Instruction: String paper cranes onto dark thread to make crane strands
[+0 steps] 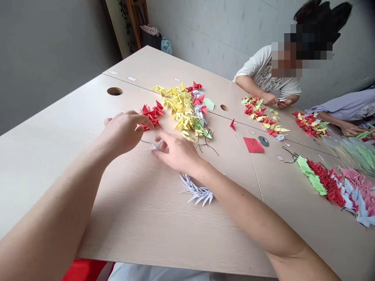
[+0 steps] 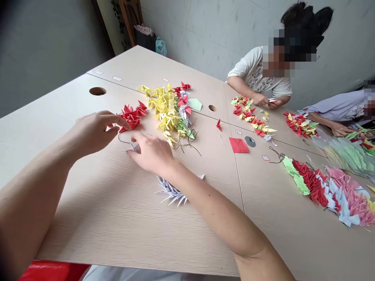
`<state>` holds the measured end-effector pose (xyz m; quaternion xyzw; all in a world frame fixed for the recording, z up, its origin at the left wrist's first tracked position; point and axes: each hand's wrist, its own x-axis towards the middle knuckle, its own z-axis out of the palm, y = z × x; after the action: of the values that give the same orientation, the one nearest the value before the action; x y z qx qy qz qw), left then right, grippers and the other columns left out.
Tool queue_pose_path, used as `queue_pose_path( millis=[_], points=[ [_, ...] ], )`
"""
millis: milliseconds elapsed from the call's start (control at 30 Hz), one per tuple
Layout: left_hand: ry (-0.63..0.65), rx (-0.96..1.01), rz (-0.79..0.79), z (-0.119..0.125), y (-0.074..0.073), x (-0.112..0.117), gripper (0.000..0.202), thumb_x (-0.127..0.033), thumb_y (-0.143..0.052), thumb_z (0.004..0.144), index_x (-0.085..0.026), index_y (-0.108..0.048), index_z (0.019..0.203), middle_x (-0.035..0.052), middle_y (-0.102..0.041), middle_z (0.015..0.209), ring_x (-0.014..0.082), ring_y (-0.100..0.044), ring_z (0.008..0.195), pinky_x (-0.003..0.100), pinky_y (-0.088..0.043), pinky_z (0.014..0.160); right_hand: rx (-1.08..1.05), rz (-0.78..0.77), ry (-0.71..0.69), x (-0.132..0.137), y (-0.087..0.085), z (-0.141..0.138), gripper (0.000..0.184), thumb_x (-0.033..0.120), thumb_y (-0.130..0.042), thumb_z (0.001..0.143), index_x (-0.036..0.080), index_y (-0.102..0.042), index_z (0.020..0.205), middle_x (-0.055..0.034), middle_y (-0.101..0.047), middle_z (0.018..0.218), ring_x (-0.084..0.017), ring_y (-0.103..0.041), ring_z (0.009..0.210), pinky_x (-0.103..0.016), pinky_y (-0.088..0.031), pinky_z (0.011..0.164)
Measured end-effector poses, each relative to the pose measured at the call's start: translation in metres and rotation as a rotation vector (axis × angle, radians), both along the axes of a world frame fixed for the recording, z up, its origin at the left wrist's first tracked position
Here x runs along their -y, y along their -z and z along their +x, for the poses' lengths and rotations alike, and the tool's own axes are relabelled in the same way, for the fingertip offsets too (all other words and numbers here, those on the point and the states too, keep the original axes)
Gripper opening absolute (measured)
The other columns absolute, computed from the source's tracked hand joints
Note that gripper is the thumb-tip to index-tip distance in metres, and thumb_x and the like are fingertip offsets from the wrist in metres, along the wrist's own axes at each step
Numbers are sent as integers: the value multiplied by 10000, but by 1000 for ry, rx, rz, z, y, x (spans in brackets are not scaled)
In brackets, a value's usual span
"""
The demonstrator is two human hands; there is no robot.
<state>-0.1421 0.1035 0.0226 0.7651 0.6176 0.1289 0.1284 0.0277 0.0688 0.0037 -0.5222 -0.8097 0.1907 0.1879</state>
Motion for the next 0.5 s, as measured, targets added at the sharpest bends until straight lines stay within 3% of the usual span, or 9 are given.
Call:
queue_pose_path(
  millis=[133, 333, 400, 500],
  points=[
    [133, -20, -149, -8, 5, -3, 375, -117, -436, 803, -254, -654, 1076, 53, -634, 1123, 220, -589, 909, 323, -419, 747, 44, -57, 29, -10, 7, -1, 70, 254, -595, 835, 218, -647, 867, 8, -703, 837, -149, -612, 746, -256, -377, 614],
    [269, 18, -309, -1, 16, -4, 427, -208, -531, 753, -262, -612, 1168, 25, -684, 1061, 189, -620, 844, 258, -444, 691, -39, -54, 79, -8, 1, 24, 69, 232, -616, 804, 208, -671, 771, 30, -695, 773, -119, -592, 696, -235, -392, 617],
    [283, 45, -348, 2, 18, -3, 400, -269, -557, 750, -260, -630, 1143, 11, -700, 971, 175, -615, 770, 242, -434, 627, -69, -88, 84, -5, 0, 29, 64, 224, -626, 793, 197, -673, 757, 28, -685, 727, -115, -584, 667, -232, -391, 600],
    [267, 47, -397, 3, 18, -3, 270, -345, -588, 741, -256, -717, 961, -18, -688, 741, 154, -563, 622, 233, -377, 517, -149, -147, 80, -2, 1, 33, 71, 220, -633, 789, 180, -674, 747, 16, -681, 710, -113, -589, 661, -232, -411, 614]
  ],
)
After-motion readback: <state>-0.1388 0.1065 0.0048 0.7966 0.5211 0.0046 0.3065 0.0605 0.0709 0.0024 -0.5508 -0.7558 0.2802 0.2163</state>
